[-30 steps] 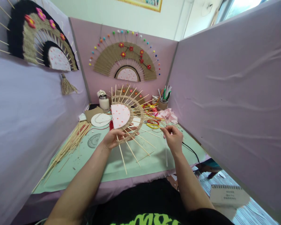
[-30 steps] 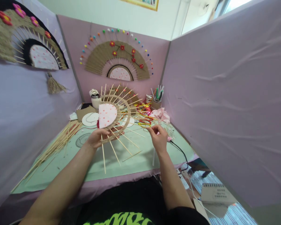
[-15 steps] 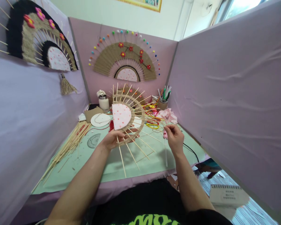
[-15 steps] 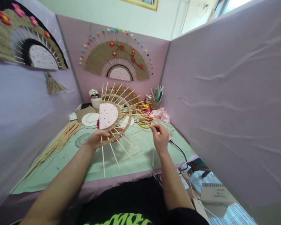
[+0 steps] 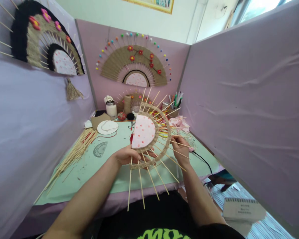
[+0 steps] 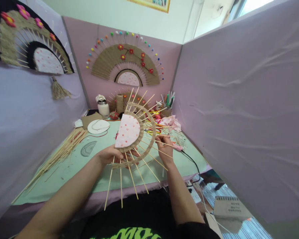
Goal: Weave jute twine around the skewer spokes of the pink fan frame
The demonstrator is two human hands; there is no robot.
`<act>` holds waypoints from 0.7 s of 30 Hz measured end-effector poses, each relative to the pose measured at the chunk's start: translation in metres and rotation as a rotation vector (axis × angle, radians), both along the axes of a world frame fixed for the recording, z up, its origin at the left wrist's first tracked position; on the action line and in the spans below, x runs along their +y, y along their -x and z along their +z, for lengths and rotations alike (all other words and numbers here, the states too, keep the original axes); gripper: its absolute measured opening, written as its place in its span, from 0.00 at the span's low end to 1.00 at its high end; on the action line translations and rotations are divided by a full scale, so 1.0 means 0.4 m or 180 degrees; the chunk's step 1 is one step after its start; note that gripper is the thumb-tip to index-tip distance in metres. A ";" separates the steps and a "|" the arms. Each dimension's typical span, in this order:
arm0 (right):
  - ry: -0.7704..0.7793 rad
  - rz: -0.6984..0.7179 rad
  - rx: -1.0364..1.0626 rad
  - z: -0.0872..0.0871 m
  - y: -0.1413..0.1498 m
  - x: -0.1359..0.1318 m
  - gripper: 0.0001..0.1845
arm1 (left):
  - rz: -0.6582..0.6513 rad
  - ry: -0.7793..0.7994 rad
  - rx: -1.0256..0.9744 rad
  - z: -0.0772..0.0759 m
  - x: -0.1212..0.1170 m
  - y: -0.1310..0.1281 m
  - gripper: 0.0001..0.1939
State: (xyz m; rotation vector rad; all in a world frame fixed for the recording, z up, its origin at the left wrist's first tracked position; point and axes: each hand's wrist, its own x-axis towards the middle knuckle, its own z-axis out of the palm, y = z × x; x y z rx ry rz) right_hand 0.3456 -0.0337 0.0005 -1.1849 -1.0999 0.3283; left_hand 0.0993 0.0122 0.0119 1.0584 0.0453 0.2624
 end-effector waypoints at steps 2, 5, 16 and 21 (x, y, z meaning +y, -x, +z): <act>0.0021 0.0008 0.0139 0.001 -0.002 0.000 0.11 | 0.0115 -0.0021 -0.0036 0.000 0.001 -0.002 0.29; 0.0018 0.0052 0.0251 0.002 -0.008 0.001 0.12 | 0.0248 -0.0037 -0.0106 0.002 0.004 -0.003 0.29; 0.0027 0.0141 0.0330 -0.019 -0.021 0.012 0.16 | 0.0261 0.0015 -0.0074 -0.011 -0.004 -0.022 0.29; 0.0075 0.0092 0.0284 -0.013 -0.021 0.006 0.16 | 0.0220 0.0003 -0.0153 -0.014 0.003 -0.018 0.30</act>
